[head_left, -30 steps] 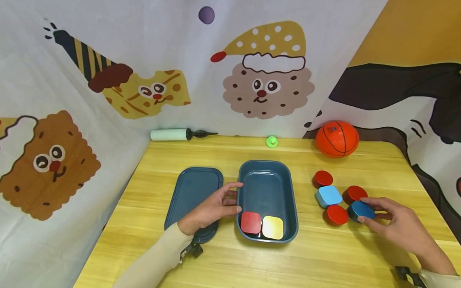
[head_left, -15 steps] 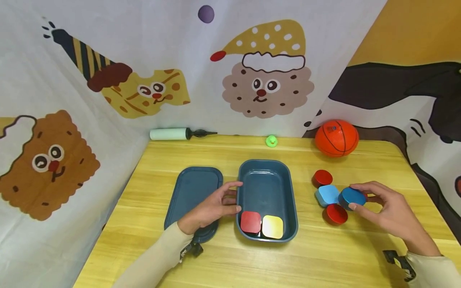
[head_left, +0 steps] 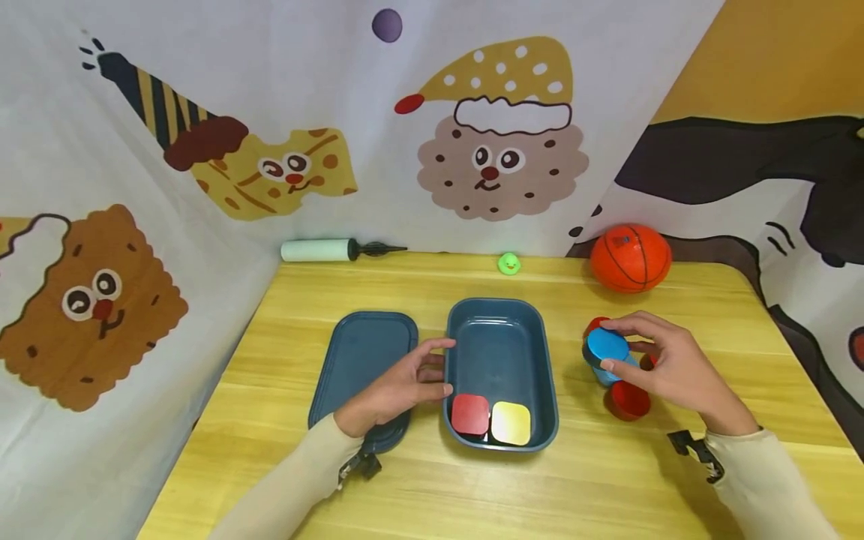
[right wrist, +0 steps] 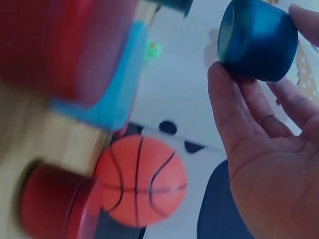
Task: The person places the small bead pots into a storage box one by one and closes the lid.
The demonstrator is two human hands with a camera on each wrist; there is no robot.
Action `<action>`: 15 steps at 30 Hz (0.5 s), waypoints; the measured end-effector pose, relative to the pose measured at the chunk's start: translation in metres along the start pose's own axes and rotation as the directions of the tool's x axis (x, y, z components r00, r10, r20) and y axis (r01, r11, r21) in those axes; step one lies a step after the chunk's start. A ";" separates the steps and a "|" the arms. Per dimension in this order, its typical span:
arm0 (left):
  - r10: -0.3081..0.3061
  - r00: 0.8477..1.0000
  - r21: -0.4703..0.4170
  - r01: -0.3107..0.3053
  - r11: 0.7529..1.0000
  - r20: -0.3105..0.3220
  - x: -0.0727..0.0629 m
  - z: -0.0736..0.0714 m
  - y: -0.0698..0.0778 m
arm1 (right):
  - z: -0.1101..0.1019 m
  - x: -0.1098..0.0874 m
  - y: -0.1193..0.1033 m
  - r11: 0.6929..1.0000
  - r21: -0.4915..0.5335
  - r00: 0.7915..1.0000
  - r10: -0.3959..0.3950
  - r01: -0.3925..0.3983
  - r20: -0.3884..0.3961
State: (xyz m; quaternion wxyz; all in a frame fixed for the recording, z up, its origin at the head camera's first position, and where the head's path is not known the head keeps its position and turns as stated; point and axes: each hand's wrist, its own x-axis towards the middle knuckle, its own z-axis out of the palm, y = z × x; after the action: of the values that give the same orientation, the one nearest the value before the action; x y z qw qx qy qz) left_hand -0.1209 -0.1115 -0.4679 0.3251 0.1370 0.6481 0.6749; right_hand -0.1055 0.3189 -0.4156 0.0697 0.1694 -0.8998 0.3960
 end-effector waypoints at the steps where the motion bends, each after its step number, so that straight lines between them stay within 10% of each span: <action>1: -0.004 1.000 0.006 0.004 1.000 -0.006 0.000 0.000 0.000 | 0.002 0.004 -0.003 1.000 0.000 1.000 -0.010 0.010 0.006; 15: 0.004 1.000 0.053 -0.002 0.999 -0.026 -0.001 0.002 0.002 | 0.051 0.040 -0.032 0.987 0.050 0.982 -0.157 0.152 0.106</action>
State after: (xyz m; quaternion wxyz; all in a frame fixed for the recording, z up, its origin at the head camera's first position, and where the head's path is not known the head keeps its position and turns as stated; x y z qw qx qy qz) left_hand -0.1195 -0.1104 -0.4659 0.3120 0.1378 0.6696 0.6598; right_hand -0.1311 0.2510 -0.4179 0.0470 0.2617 -0.8779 0.3982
